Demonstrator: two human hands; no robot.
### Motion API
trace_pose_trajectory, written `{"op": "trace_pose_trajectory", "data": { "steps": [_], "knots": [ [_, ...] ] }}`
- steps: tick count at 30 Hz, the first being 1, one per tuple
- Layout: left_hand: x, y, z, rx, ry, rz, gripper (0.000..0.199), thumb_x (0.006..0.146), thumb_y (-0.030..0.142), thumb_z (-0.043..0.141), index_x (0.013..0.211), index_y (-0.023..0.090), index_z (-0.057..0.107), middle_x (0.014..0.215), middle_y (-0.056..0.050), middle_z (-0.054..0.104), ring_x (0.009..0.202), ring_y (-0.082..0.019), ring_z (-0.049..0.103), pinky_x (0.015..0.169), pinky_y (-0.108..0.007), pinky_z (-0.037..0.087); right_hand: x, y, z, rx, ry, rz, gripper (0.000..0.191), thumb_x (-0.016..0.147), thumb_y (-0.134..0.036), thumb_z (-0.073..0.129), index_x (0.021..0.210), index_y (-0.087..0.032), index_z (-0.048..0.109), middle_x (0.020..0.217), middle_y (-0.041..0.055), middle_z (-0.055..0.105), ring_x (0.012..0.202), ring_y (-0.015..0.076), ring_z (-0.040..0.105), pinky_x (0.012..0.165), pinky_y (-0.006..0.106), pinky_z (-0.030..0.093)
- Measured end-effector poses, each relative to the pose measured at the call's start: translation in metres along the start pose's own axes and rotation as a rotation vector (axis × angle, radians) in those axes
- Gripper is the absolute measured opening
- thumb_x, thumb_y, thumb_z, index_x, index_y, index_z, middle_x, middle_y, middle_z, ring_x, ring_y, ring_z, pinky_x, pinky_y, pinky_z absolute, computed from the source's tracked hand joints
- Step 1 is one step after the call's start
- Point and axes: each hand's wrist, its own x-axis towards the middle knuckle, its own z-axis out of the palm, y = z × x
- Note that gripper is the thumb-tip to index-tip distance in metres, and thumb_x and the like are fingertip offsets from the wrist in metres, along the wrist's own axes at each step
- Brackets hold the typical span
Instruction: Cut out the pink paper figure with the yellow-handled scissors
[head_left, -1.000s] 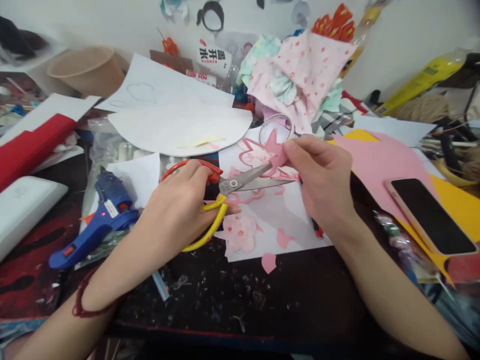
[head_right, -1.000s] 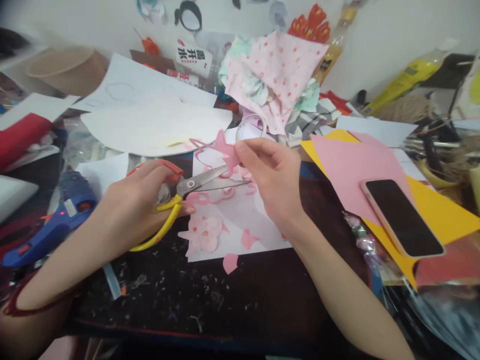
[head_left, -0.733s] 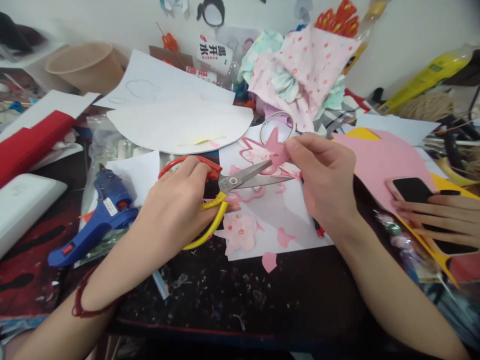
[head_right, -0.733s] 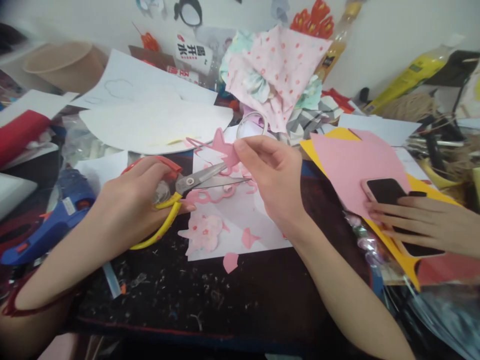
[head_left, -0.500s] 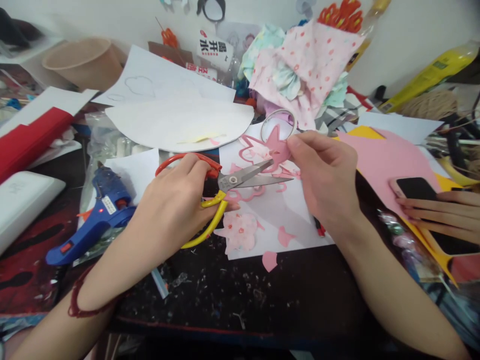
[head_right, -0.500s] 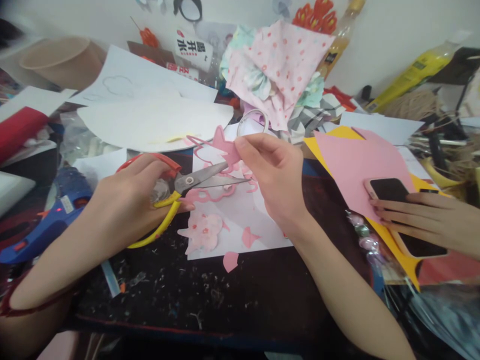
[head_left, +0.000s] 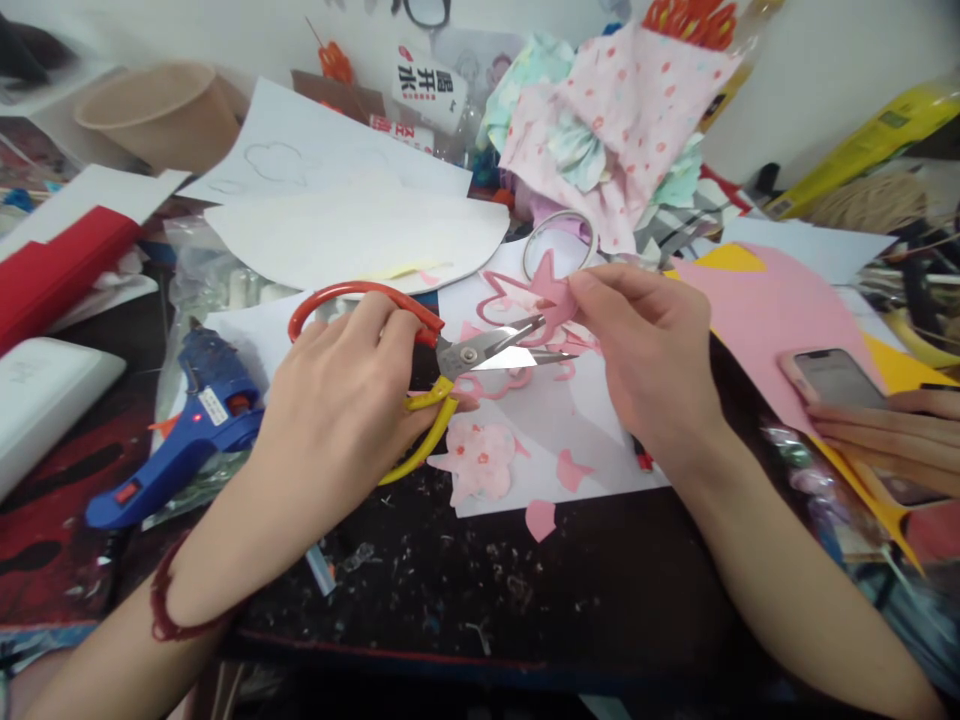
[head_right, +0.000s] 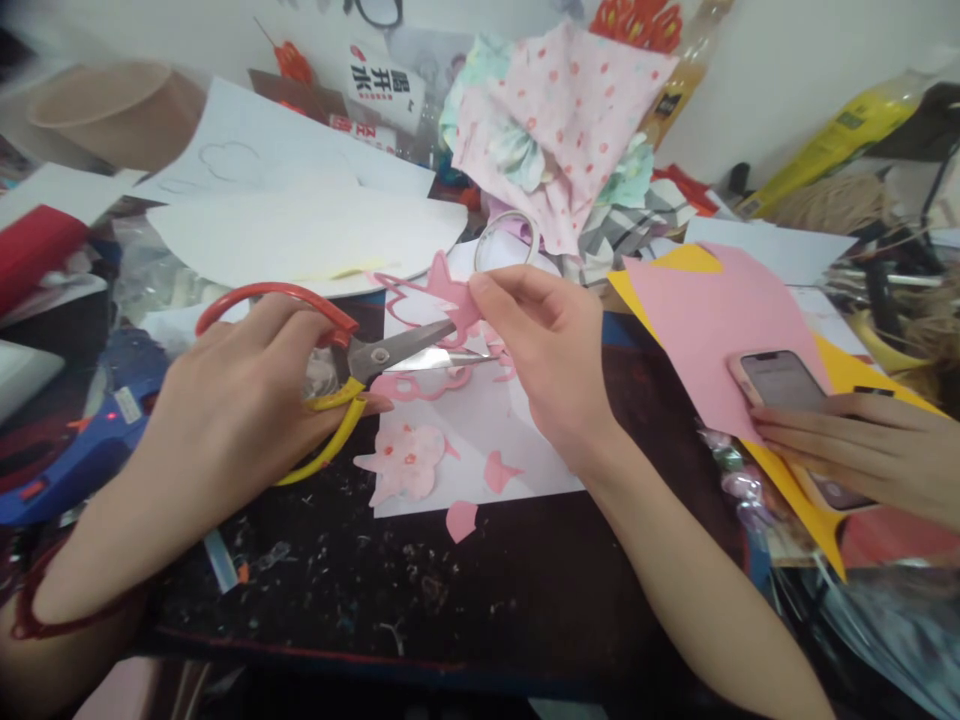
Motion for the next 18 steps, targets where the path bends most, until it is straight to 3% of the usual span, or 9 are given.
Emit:
{"op": "trace_pose_trajectory", "data": {
  "steps": [7, 12, 18],
  "knots": [
    [0.0013, -0.0004, -0.0012, -0.056, -0.019, 0.024, 0.041, 0.085, 0.045, 0.066, 0.110, 0.013, 0.058, 0.111, -0.017, 0.065, 0.093, -0.036, 0.066, 0.069, -0.043, 0.048, -0.0001, -0.0013, -0.0006, 0.098, -0.023, 0.054, 0.013, 0.088, -0.023, 0.068, 0.076, -0.024, 0.074, 0.076, -0.0007, 0.063, 0.077, 0.0142, 0.062, 0.081, 0.034, 0.054],
    [0.0018, -0.0021, 0.0017, -0.226, -0.040, 0.027, 0.040, 0.085, 0.046, 0.065, 0.106, 0.013, 0.060, 0.111, -0.016, 0.066, 0.098, -0.034, 0.067, 0.071, -0.040, 0.049, 0.0001, 0.0002, -0.0017, 0.077, -0.022, 0.038, 0.011, 0.088, -0.027, 0.068, 0.078, -0.026, 0.074, 0.080, -0.0002, 0.064, 0.081, 0.0156, 0.063, 0.083, 0.035, 0.054],
    [0.0055, -0.0085, 0.0042, -0.432, -0.090, 0.038, 0.056, 0.079, 0.063, 0.068, 0.102, 0.012, 0.062, 0.106, -0.013, 0.067, 0.092, -0.031, 0.066, 0.074, -0.038, 0.047, 0.0000, -0.0015, -0.0032, 0.080, -0.038, 0.055, 0.011, 0.088, -0.033, 0.069, 0.082, -0.025, 0.073, 0.080, 0.0003, 0.064, 0.082, 0.0161, 0.064, 0.084, 0.035, 0.055]
  ]
}}
